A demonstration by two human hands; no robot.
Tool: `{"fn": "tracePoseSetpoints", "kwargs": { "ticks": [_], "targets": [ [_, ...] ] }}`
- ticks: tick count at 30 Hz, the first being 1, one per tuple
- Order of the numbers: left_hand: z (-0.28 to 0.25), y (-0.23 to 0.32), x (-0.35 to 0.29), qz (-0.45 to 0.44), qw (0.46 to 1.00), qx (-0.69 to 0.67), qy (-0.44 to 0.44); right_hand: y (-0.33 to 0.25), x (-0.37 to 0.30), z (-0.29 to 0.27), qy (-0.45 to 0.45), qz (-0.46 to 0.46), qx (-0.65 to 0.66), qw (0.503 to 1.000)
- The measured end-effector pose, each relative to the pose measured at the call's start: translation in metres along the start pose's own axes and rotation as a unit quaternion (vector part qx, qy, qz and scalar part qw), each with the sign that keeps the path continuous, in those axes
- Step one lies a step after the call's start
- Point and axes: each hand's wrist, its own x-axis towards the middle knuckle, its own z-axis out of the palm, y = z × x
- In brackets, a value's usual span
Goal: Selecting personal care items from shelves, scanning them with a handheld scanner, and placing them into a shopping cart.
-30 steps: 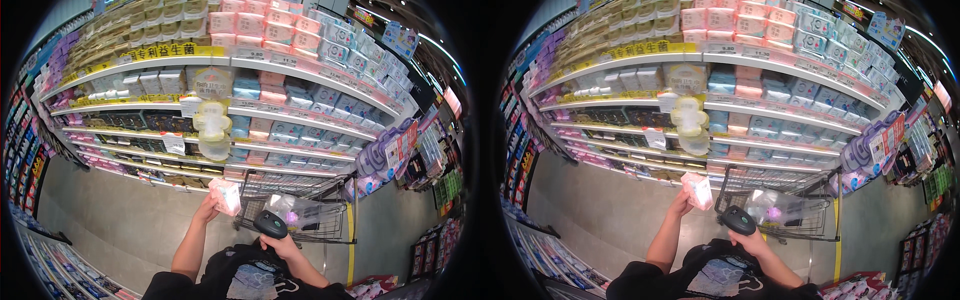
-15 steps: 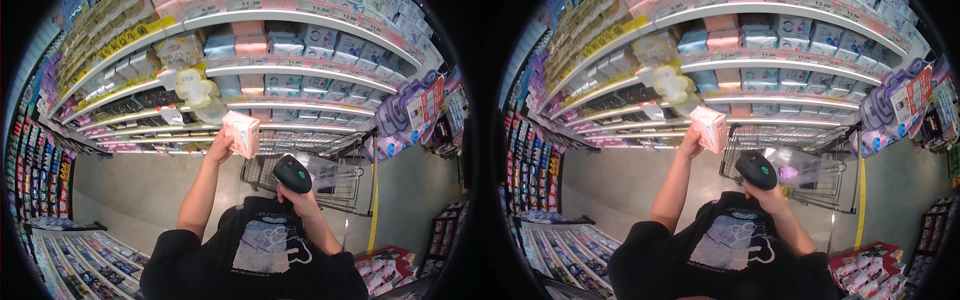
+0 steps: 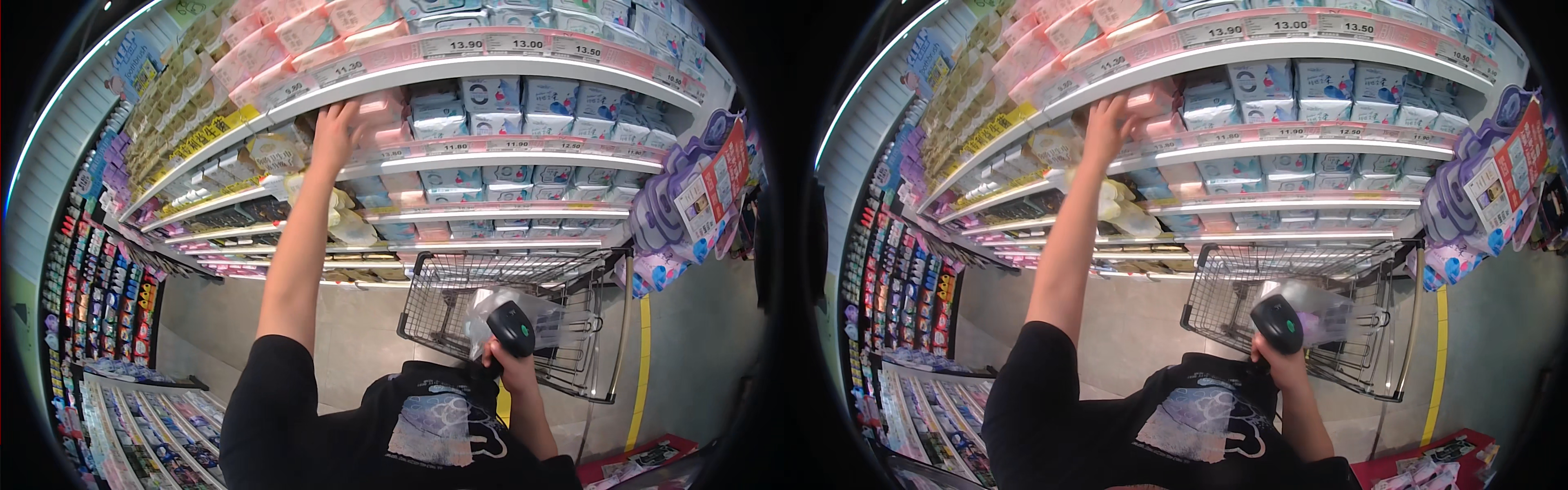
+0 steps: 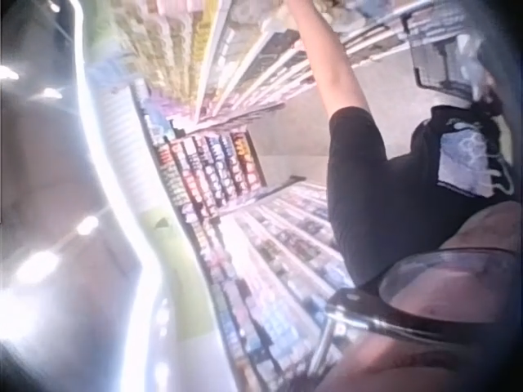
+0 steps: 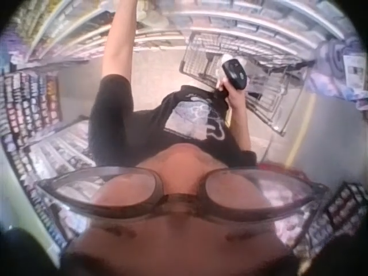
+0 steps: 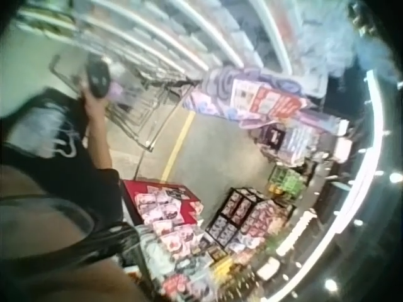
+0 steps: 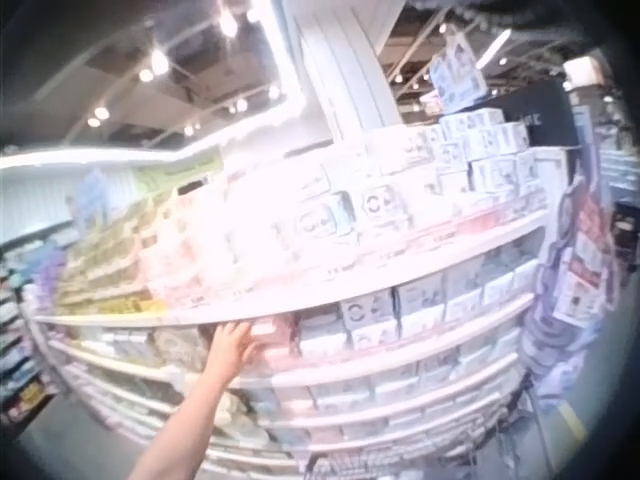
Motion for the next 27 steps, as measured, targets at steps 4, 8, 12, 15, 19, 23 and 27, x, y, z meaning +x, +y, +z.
{"fn": "tracePoseSetpoints", "kwargs": {
  "ticks": [4, 8, 12, 15, 19, 23, 27],
  "targets": [
    [0.031, 0.011, -0.013, -0.076, 0.990, -0.038, 0.116, -0.001, 0.001, -0.023, 0.024, 0.004, 0.038, 0.999],
    [0.045, 0.012, -0.010, -0.161, 0.973, -0.104, 0.126, -0.002, 0.005, -0.042, 0.031, 0.000, 0.018, 0.999],
    [0.046, 0.010, 0.001, -0.126, 0.983, 0.017, 0.133, -0.009, 0.012, -0.050, 0.034, 0.005, 0.012, 0.999],
    [0.040, 0.022, 0.012, -0.149, 0.979, -0.056, 0.131, -0.010, 0.015, -0.055, 0.043, 0.010, 0.008, 0.999],
    [0.052, 0.031, 0.020, -0.236, 0.962, -0.011, 0.140, -0.012, 0.019, -0.058, 0.026, 0.022, 0.000, 0.999],
    [0.061, 0.027, 0.036, -0.332, 0.933, -0.001, 0.135, -0.014, 0.021, -0.059, 0.015, 0.031, 0.009, 0.999],
    [0.053, 0.028, 0.046, -0.413, 0.910, 0.032, -0.004, -0.015, 0.021, -0.065, 0.016, 0.029, -0.010, 0.999]
  ]
}}
